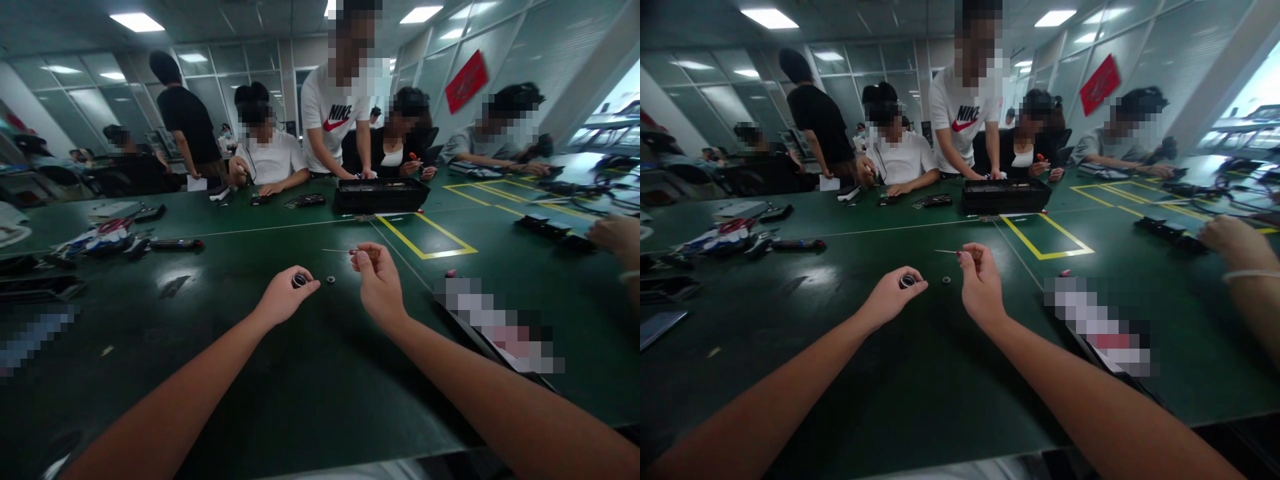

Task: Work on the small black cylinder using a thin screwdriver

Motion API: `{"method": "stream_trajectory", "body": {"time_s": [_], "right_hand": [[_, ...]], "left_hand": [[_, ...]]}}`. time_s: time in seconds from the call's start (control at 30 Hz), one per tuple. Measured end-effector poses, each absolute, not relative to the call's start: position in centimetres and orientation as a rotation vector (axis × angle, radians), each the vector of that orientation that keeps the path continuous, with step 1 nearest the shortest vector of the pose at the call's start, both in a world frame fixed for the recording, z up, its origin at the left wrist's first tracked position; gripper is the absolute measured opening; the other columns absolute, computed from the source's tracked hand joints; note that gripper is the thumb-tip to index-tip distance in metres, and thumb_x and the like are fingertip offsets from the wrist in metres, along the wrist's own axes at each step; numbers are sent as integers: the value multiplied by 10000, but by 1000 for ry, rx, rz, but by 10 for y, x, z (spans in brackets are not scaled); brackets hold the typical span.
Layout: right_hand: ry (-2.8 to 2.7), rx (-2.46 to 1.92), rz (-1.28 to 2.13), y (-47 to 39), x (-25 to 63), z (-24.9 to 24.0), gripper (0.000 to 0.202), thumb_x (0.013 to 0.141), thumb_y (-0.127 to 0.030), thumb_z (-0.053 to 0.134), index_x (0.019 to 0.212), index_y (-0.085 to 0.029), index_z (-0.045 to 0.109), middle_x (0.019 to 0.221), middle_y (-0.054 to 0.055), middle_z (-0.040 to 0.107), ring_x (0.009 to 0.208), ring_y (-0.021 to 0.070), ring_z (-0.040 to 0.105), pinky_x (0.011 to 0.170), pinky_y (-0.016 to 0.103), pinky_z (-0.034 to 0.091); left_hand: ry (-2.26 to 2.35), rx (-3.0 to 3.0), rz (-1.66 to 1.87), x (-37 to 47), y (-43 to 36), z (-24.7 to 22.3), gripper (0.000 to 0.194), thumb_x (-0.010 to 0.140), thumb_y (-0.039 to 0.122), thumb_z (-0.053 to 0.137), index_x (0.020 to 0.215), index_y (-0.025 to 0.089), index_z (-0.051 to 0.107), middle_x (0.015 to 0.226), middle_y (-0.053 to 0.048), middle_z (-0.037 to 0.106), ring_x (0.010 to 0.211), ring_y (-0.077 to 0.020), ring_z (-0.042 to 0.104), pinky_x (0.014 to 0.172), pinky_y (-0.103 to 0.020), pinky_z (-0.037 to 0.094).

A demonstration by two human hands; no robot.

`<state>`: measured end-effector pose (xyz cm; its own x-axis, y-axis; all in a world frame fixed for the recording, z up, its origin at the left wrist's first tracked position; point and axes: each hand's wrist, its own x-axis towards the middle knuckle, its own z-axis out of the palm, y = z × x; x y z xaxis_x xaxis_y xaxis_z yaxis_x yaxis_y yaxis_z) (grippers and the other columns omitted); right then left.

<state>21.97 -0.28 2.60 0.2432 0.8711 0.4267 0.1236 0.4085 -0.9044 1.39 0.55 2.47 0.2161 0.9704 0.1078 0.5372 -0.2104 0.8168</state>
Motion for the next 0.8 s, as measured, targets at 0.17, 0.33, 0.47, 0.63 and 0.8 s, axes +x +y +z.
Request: {"method": "stream_trajectory", "body": {"time_s": [0.17,0.33,0.47,0.63,0.8], "right_hand": [[-1208,-1038,660,0,221,27,183,947,-380,537,1073,-254,576,943,34,657,875,204,623,833,408,497],[-1189,-1020,661,2,221,27,184,938,-384,544,1063,-253,578,931,29,660,854,199,620,819,401,501],[-1203,-1029,678,2,222,26,191,938,-386,546,1068,-250,582,925,30,656,850,201,620,808,396,504],[-1235,-1036,688,2,224,24,189,944,-387,545,1073,-256,589,948,29,657,864,204,620,822,405,504],[-1235,-1043,701,1,223,25,183,938,-394,547,1047,-255,596,938,28,666,840,206,620,804,404,507]], "left_hand": [[1311,2092,498,29,23,33,279,802,461,739,948,227,697,974,-19,697,874,-210,632,724,-318,449],[1384,2363,261,50,43,29,272,861,348,691,1114,250,687,1125,-39,701,1010,-228,639,809,-317,472],[1498,2445,87,65,56,25,392,901,380,630,1276,265,630,1243,-82,665,1090,-279,625,840,-360,492],[1474,2453,-38,71,68,28,281,884,336,652,1152,265,694,1169,-74,690,1060,-283,634,826,-362,496],[1464,2457,-23,62,65,31,255,878,363,645,1069,200,694,1067,-91,703,970,-265,643,805,-342,495]]}}
